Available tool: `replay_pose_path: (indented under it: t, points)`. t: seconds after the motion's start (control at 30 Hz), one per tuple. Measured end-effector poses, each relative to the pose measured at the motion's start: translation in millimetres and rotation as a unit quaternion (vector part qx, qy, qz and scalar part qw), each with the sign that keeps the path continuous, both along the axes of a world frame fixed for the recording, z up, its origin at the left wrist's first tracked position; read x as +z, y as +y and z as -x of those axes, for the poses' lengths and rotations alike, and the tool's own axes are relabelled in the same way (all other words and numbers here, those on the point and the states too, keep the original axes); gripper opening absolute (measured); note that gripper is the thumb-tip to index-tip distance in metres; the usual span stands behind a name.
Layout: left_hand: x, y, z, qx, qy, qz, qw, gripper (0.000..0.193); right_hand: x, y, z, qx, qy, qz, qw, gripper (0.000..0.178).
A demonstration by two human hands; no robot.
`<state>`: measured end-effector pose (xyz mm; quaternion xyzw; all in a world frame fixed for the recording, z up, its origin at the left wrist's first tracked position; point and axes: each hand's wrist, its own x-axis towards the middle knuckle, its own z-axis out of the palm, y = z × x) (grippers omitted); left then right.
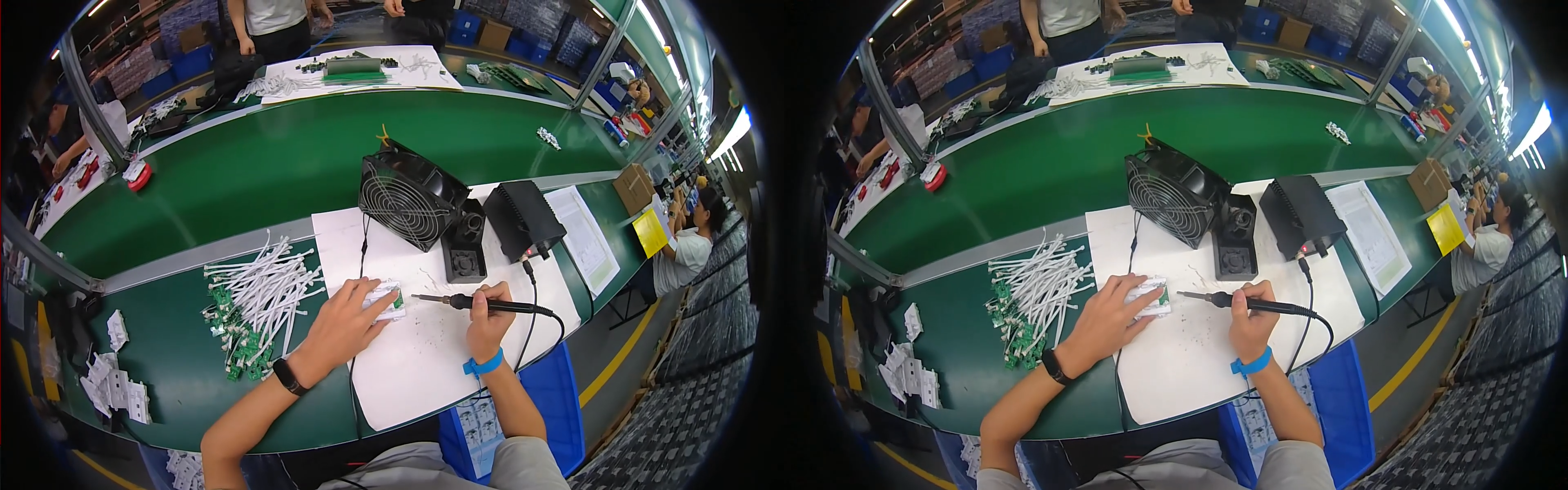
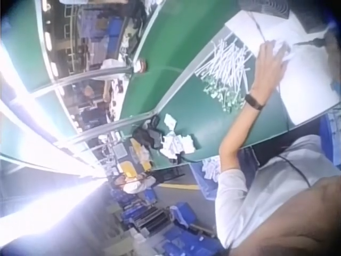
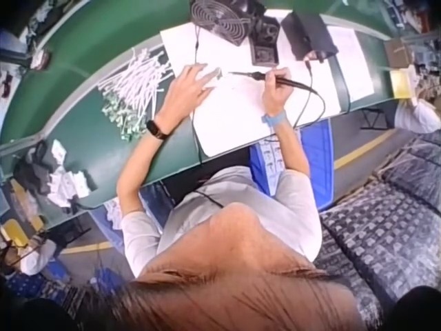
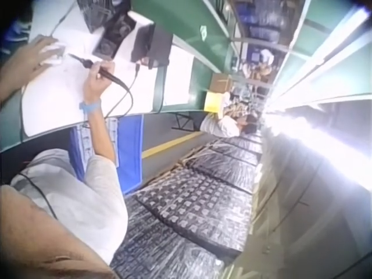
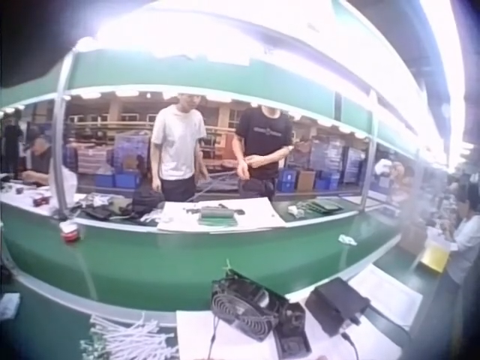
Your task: Soldering components onto small green circuit boards and assembling them into white plastic housings on an industrial assembly line.
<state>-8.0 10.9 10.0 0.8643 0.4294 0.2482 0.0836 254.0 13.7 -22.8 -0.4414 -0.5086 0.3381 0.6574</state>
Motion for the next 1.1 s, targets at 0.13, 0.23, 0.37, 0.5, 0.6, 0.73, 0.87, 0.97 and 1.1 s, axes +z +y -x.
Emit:
replay_pose_path:
  t: [0.13,0.23,0.37,0.5,0.6,0.73,0.87,0.97,1.1]
  points:
    - [1.9,-0.6,-1.3,0.003,0.009,-0.002,1.0,0.05,-0.6,0.1,-0.1,-0.019,-0.014,-0.013,1.0,0.018]
    - [3.7,-0.8,-1.5,0.003,0.014,-0.002,1.0,0.051,3.8,-0.6,1.6,-0.025,0.005,-0.016,1.0,0.018]
    - [6.3,-1.8,-0.3,-0.001,0.019,0.006,1.0,0.054,0.7,1.5,1.6,-0.032,0.001,-0.024,0.999,0.018]
    - [13.2,-4.4,4.2,-0.005,0.023,0.014,1.0,0.054,1.1,1.7,1.9,-0.039,-0.005,-0.026,0.999,0.018]
    - [16.4,-3.7,7.4,-0.015,0.026,0.054,0.998,0.056,0.4,2.3,0.8,-0.049,-0.005,-0.025,0.998,0.019]
    - [17.9,-2.0,7.2,-0.023,0.012,0.053,0.998,0.054,2.4,2.9,-0.2,-0.07,0.009,-0.043,0.997,0.019]
    - [18.7,-7.8,-10.7,0.002,-0.003,0.016,1.0,0.048,1.2,4.1,-4.4,-0.086,0.009,-0.053,0.995,0.019]
    - [-5.7,-6.7,-25.9,0.018,-0.001,-0.006,1.0,0.048,2.0,4.7,-3.1,-0.083,0.015,-0.053,0.995,0.02]
    - [-14.2,-10.1,-37.7,0.052,-0.025,-0.015,0.998,0.048,7.8,4.8,-0.2,-0.094,0.01,-0.048,0.994,0.019]
